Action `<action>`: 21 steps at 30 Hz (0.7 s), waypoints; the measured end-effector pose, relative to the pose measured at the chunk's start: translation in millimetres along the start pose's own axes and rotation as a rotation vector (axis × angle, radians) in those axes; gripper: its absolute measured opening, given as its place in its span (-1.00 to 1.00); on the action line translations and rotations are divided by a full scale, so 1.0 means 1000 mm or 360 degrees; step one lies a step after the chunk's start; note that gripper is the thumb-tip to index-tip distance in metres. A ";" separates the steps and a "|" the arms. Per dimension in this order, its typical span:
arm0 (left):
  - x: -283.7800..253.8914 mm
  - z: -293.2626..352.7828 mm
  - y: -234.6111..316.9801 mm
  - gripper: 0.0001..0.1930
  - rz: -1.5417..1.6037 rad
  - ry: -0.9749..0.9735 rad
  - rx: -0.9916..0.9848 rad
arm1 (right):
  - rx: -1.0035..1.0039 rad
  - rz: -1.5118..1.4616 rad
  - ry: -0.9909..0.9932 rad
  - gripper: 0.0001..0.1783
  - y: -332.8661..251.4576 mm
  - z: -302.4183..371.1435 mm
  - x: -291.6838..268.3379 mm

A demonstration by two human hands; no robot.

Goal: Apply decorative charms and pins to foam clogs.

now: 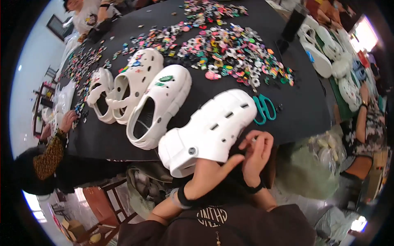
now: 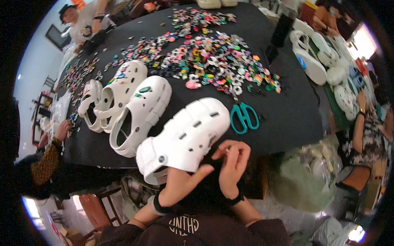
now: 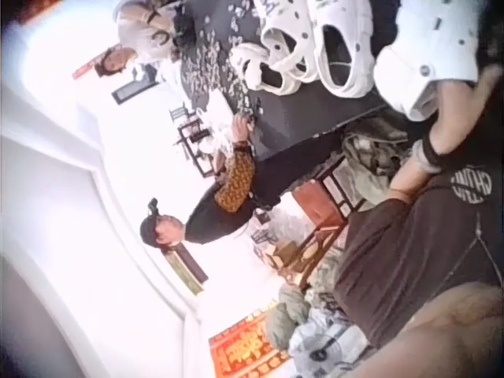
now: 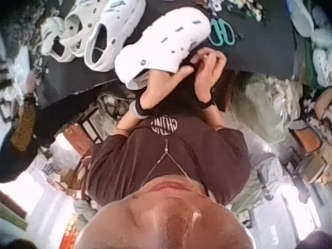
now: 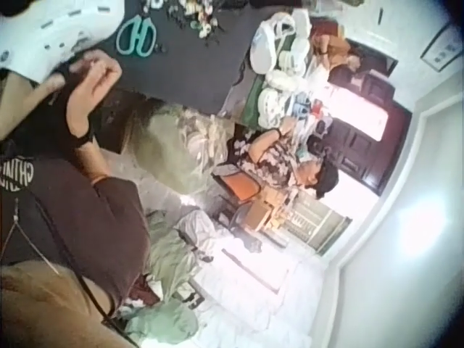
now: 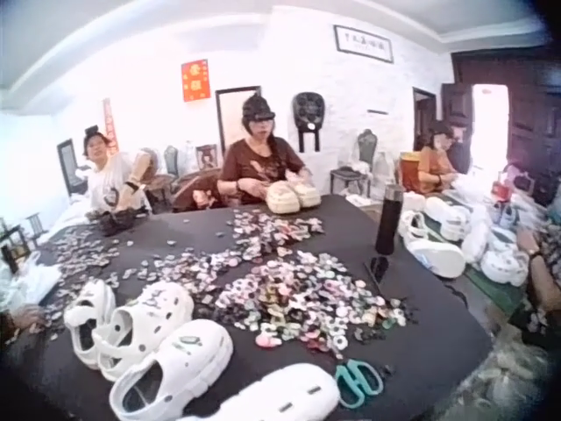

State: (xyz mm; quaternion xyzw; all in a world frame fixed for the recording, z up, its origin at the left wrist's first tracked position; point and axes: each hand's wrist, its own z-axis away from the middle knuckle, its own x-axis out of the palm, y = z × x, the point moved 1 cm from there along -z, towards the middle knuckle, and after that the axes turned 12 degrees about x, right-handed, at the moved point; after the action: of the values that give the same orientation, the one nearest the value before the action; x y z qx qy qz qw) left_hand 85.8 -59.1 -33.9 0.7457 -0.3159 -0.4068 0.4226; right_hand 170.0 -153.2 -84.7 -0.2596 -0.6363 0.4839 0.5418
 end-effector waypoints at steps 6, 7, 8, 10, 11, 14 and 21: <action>-0.078 0.022 0.059 -0.54 0.0048 -0.0951 -0.0040 | -0.0052 0.0315 -0.0129 -0.90 -0.002 0.013 0.009; -0.095 0.023 0.065 -0.60 0.0152 -0.0708 -0.0127 | -0.0091 0.0374 -0.0153 -0.87 0.000 0.014 0.011; -0.109 0.021 0.065 -0.71 0.0018 -0.0406 -0.0098 | -0.0067 0.0373 -0.0155 -0.87 0.001 0.014 0.012; -0.126 0.003 0.038 -0.64 -0.0023 0.0293 -0.0181 | -0.0071 0.0446 -0.0201 -0.88 0.002 0.013 0.012; -0.131 -0.006 0.022 -0.63 0.0165 0.0498 -0.0174 | -0.0035 0.0503 -0.0168 -0.88 0.002 0.013 0.011; -0.153 -0.032 -0.029 -0.61 0.1279 0.0758 -0.0637 | 0.0032 0.0454 -0.0126 -0.89 0.001 0.016 0.004; -0.151 -0.058 -0.073 -0.68 0.1607 0.0675 -0.0789 | -0.0055 0.1109 -0.0603 -0.76 -0.006 0.028 -0.007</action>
State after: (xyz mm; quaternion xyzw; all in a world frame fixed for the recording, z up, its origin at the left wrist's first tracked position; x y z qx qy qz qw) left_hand 74.8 118.2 -29.0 0.4475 -0.4356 -0.0597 0.7787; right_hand 147.3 -171.2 -80.6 -0.3751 -0.6069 0.6673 0.2138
